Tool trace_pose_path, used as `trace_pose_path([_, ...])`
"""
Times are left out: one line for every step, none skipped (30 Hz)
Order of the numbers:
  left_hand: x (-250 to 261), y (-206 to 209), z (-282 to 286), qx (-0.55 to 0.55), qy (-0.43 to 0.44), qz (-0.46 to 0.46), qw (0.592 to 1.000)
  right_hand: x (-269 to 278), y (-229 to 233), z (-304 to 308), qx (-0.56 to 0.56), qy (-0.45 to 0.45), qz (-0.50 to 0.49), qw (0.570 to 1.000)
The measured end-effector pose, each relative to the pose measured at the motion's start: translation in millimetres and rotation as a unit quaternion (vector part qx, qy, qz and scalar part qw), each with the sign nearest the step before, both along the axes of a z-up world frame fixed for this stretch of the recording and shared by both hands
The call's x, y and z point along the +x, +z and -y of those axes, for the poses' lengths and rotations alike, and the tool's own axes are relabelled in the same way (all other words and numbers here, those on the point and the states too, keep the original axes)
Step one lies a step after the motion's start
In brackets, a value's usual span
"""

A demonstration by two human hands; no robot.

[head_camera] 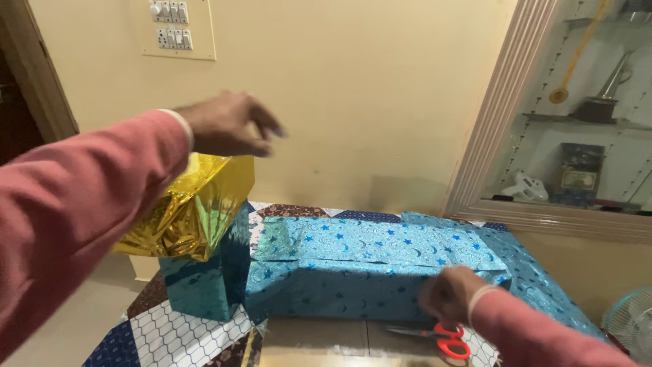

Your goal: The person wraps a rectangular box with blue star-patterned paper, then secures the seams by repeatedly cutting and applying clear adhesive tape. The person uses scissors to cut tape and smooths each strip onto the package.

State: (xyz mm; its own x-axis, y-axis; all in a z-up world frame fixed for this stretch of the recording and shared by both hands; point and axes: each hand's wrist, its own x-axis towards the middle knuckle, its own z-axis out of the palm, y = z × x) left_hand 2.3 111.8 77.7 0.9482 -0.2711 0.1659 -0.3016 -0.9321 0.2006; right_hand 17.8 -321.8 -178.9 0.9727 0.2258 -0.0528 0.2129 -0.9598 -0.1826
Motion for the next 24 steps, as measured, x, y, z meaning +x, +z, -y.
trace_pose_path([-2.7, -1.2, 10.1, -0.12, -0.057, -0.073, 0.988, 1.4, 22.3, -16.8, 0.097, -0.012, 0.004, 0.995])
trace_pose_path([-3.6, -4.8, 23.3, -0.153, -0.086, -0.117, 0.978, 9.7, 54.6, -30.2, 0.227, 0.048, 0.001, 0.973])
trace_pose_path([-5.1, -12.7, 37.1, -0.184, -0.114, -0.161, 0.963, 18.0, 81.2, -51.4, 0.422, 0.019, -0.123, 0.898])
trace_pose_path([-7.1, -20.6, 49.7, -0.214, -0.154, -0.198, 0.944, 23.7, 105.1, -72.8, 0.5, 0.081, -0.094, 0.857])
trace_pose_path([-8.7, -28.7, 61.2, -0.242, -0.194, -0.235, 0.921, 24.4, 126.9, -86.9, 0.539, 0.037, -0.122, 0.833])
trace_pose_path([-10.0, -37.4, 71.1, -0.257, -0.193, -0.249, 0.914, 24.6, 146.8, -99.9, 0.573, -0.006, -0.15, 0.806])
trace_pose_path([-10.8, -46.5, 81.2, -0.271, -0.191, -0.264, 0.906, 21.9, 161.3, -109.4, 0.574, 0.012, -0.154, 0.804])
trace_pose_path([-11.5, -54.8, 86.4, -0.286, -0.189, -0.279, 0.897, 18.8, 171.5, -116.5, 0.574, 0.029, -0.16, 0.803])
trace_pose_path([-11.9, -61.3, 87.2, -0.322, -0.19, -0.291, 0.881, 14.4, 176.8, -121.2, 0.574, 0.045, -0.165, 0.801])
trace_pose_path([-11.9, -66.8, 88.4, -0.356, -0.191, -0.304, 0.863, 9.2, 178.4, -124.1, 0.582, 0.042, -0.169, 0.794])
trace_pose_path([-11.4, -70.5, 88.1, -0.389, -0.191, -0.317, 0.843, 5.8, 178.9, -126.8, 0.591, 0.039, -0.172, 0.787])
trace_pose_path([-10.4, -73.2, 86.0, -0.401, -0.18, -0.319, 0.84, 3.2, 178.2, -127.8, 0.6, 0.036, -0.176, 0.78])
trace_pose_path([-9.7, -75.8, 83.4, -0.413, -0.168, -0.32, 0.836, 0.1, 176.5, -126.5, 0.606, 0.033, -0.178, 0.775])
trace_pose_path([-9.5, -77.9, 80.0, -0.424, -0.156, -0.32, 0.833, -2.9, 173.9, -125.2, 0.611, 0.031, -0.18, 0.77])
trace_pose_path([-9.8, -79.9, 76.0, -0.437, -0.143, -0.319, 0.829, -5.8, 171.2, -124.6, 0.616, 0.029, -0.182, 0.766])
trace_pose_path([-10.5, -81.3, 72.4, -0.449, -0.131, -0.317, 0.825, -8.1, 169.3, -124.6, 0.607, 0.02, -0.179, 0.774])
trace_pose_path([-11.2, -82.5, 69.7, -0.46, -0.119, -0.315, 0.821, -10.5, 167.4, -125.4, 0.597, 0.011, -0.177, 0.782])
trace_pose_path([-11.8, -83.6, 67.3, -0.468, -0.118, -0.317, 0.816, -12.5, 165.8, -127.2, 0.587, 0.003, -0.175, 0.791])
trace_pose_path([-12.2, -84.9, 65.3, -0.476, -0.116, -0.319, 0.811, -15.0, 164.0, -128.9, 0.588, -0.005, -0.17, 0.791])
trace_pose_path([-12.6, -86.7, 63.1, -0.485, -0.114, -0.321, 0.805, -17.2, 161.8, -131.4, 0.589, -0.012, -0.166, 0.791])
trace_pose_path([-12.9, -88.6, 61.3, -0.496, -0.128, -0.332, 0.792, -18.9, 160.2, -133.9, 0.589, -0.02, -0.162, 0.791])
trace_pose_path([-13.8, -91.5, 59.4, -0.508, -0.141, -0.343, 0.777, -20.2, 158.0, -137.0, 0.594, -0.016, -0.166, 0.787])
trace_pose_path([-14.6, -94.6, 58.2, -0.52, -0.154, -0.354, 0.762, -21.2, 155.8, -139.7, 0.599, -0.012, -0.17, 0.783])
trace_pose_path([-15.1, -96.9, 57.5, -0.521, -0.159, -0.354, 0.76, -21.6, 154.1, -141.6, 0.604, -0.007, -0.172, 0.778])
